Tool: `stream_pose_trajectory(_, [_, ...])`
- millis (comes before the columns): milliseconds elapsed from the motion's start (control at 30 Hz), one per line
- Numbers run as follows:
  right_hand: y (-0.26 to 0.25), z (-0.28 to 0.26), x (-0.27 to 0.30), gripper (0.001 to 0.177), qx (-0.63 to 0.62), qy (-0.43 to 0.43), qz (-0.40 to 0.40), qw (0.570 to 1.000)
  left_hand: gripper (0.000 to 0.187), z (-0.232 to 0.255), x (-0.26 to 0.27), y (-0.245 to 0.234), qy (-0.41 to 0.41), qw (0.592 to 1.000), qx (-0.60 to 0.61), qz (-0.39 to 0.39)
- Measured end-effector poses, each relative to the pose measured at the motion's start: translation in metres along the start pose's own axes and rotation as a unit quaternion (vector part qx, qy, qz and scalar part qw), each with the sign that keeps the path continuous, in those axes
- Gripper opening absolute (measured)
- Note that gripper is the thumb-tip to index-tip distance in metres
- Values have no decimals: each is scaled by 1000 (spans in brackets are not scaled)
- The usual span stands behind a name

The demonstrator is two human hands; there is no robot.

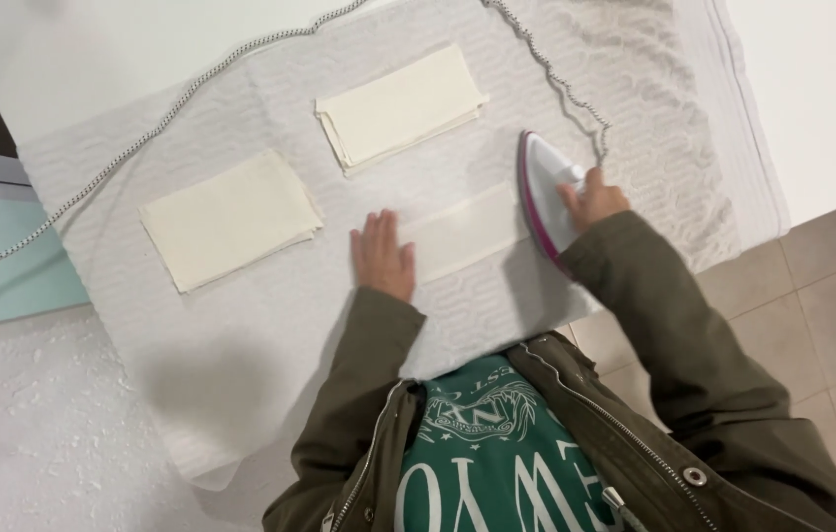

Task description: Ironing small rectangular pieces of white fabric on a table.

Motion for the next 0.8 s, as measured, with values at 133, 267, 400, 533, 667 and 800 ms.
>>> stream_pose_trajectory(133, [-57, -10, -2, 56, 19, 53, -3, 998, 42, -13, -8, -40, -53, 997, 37, 30])
stream_pose_trajectory(267, [-66, -95, 28, 47, 124, -260, 185, 940, 35, -21, -21, -41, -73, 996, 47, 23])
stream_pose_trajectory(400, [72, -168, 27, 42, 36, -523, -37, 850, 28, -21, -25, -38, -74, 996, 44, -22])
stream_pose_trajectory(533, [90, -208, 49, 38, 24, -500, -116, 858, 23, -18, -23, -43, -51, 997, 52, -11])
stream_pose_trajectory(667, [85, -201, 41, 59, 185, -431, -225, 854, 22, -26, -12, -28, -36, 986, 154, 45])
stream_pose_trajectory(800, [92, -138, -41, 54, 291, -318, -308, 849, 31, -47, -19, -24, -113, 920, 365, 85])
Point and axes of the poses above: each hand's wrist, its own x-axis away from the middle knuckle, its own y-axis out of the palm, z = x × y, the point moved 7 cm from there along -x, towards the middle knuckle, and after that the axes turned 10 degrees about y, right-handed, at the moved point
